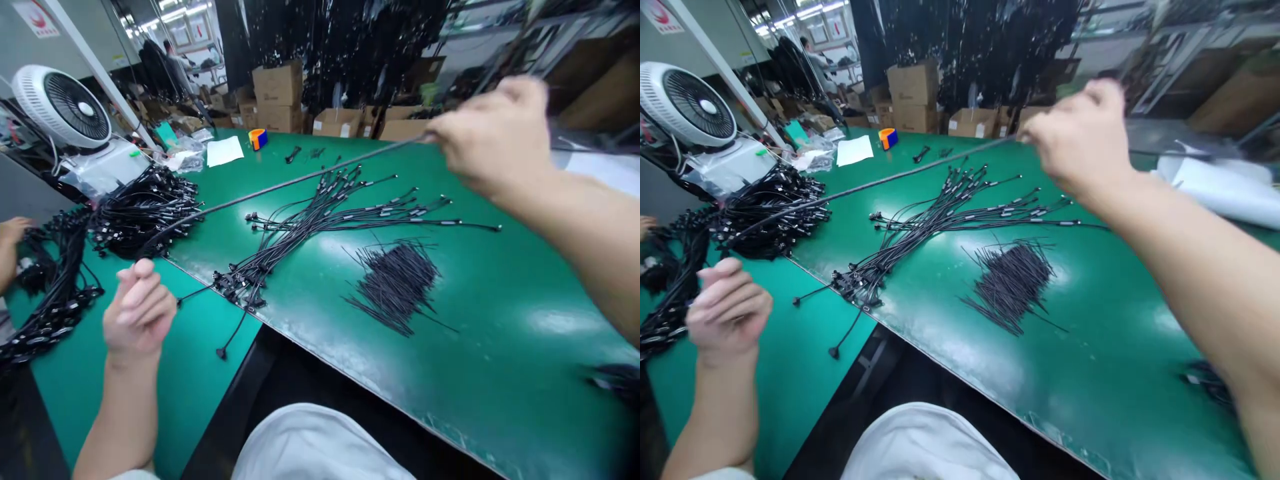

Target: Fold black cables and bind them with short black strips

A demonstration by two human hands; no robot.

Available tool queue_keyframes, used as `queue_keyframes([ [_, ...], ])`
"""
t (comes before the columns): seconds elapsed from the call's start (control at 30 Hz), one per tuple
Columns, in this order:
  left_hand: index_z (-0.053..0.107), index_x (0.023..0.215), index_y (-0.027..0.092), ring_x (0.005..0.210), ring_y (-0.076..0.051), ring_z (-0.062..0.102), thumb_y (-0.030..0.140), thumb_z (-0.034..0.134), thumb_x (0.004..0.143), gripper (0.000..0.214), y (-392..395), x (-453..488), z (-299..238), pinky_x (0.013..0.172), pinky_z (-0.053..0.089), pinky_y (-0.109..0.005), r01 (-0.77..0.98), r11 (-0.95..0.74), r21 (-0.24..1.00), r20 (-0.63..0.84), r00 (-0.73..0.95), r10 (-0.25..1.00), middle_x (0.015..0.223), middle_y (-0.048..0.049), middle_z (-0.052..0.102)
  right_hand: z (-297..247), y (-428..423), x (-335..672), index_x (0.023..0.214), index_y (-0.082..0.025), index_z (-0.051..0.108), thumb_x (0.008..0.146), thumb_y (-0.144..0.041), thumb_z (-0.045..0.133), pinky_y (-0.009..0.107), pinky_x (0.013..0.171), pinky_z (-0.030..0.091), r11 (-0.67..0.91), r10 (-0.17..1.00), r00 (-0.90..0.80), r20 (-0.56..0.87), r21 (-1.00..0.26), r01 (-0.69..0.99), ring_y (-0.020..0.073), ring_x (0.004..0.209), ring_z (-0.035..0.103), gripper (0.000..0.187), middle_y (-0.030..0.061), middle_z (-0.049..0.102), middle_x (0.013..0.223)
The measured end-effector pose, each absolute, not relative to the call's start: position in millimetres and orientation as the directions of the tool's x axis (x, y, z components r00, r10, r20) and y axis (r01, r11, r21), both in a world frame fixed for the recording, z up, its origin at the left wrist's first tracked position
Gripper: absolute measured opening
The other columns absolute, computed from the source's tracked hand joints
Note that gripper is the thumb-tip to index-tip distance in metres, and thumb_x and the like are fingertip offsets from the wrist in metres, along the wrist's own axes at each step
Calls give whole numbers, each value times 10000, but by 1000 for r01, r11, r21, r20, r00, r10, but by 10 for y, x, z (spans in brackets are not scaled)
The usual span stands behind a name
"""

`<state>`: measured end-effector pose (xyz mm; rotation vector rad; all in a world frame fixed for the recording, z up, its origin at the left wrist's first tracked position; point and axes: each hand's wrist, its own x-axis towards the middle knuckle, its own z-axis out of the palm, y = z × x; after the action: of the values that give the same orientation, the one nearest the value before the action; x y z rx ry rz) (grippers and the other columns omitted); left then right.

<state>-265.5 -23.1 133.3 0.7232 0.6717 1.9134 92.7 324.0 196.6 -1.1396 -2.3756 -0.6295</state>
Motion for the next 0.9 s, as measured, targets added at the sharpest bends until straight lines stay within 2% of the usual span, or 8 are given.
queue_keyframes([
  [0.07,661,913,154,442,-25,587,290,654,892,137,-121,-2416,1295,420,449,-65,-361,-358,861,167,-464,870,619,40,679,1609,2745,1117,1301,-145,581,988,-214,371,330,610,404,570,679,-596,428,203,796,262,846,652,382,148,703,1032],
  [0.13,690,985,145,724,-116,719,339,643,897,218,41,-2009,1182,645,583,-180,-41,-203,978,163,-454,876,858,-49,756,1272,2105,1194,1302,-139,579,920,-128,399,281,475,264,746,605,-768,208,188,639,188,658,625,422,111,721,993],
  [0.2,705,1061,159,1002,-179,703,389,585,926,292,190,-1531,1012,899,566,-287,201,-124,972,177,-271,946,1082,-93,742,1075,1512,1213,1155,-163,648,966,-189,389,266,484,285,902,416,-904,98,79,424,145,644,627,321,66,720,917],
  [0.27,703,1116,180,1069,-197,663,428,573,923,340,280,-1109,840,1002,501,-337,278,-129,952,131,11,991,1110,-88,733,1052,1145,1242,1019,-183,676,1006,-267,356,262,488,291,916,384,-906,180,48,398,133,641,627,331,41,712,856],
  [0.4,698,1086,144,665,-114,563,483,501,950,415,325,-723,676,757,504,-271,39,40,998,-50,284,958,642,7,565,1204,1122,1534,905,-207,678,1033,-423,341,261,469,278,806,503,-762,409,97,584,141,689,631,420,19,715,860],
  [0.6,686,885,102,482,-35,316,436,688,843,337,307,-820,782,486,382,-168,-294,405,866,-252,442,861,576,64,367,1059,1366,2147,941,-212,684,1012,-596,208,267,481,315,670,657,-625,422,52,740,159,730,617,616,31,700,903],
  [0.73,662,833,97,409,-13,223,321,631,896,235,327,-915,920,382,273,-115,-529,399,749,-277,297,914,544,88,282,806,1342,2366,1122,-214,659,988,-644,226,281,529,374,688,677,-628,384,-26,725,183,802,642,625,64,709,996],
  [0.9,641,1116,135,414,-9,355,263,470,997,245,457,-1014,1023,410,299,-98,-727,162,667,-274,-37,961,576,72,395,536,1103,2407,1112,-194,653,1034,-388,335,302,483,315,780,542,-704,459,35,625,189,664,606,382,61,693,842],
])
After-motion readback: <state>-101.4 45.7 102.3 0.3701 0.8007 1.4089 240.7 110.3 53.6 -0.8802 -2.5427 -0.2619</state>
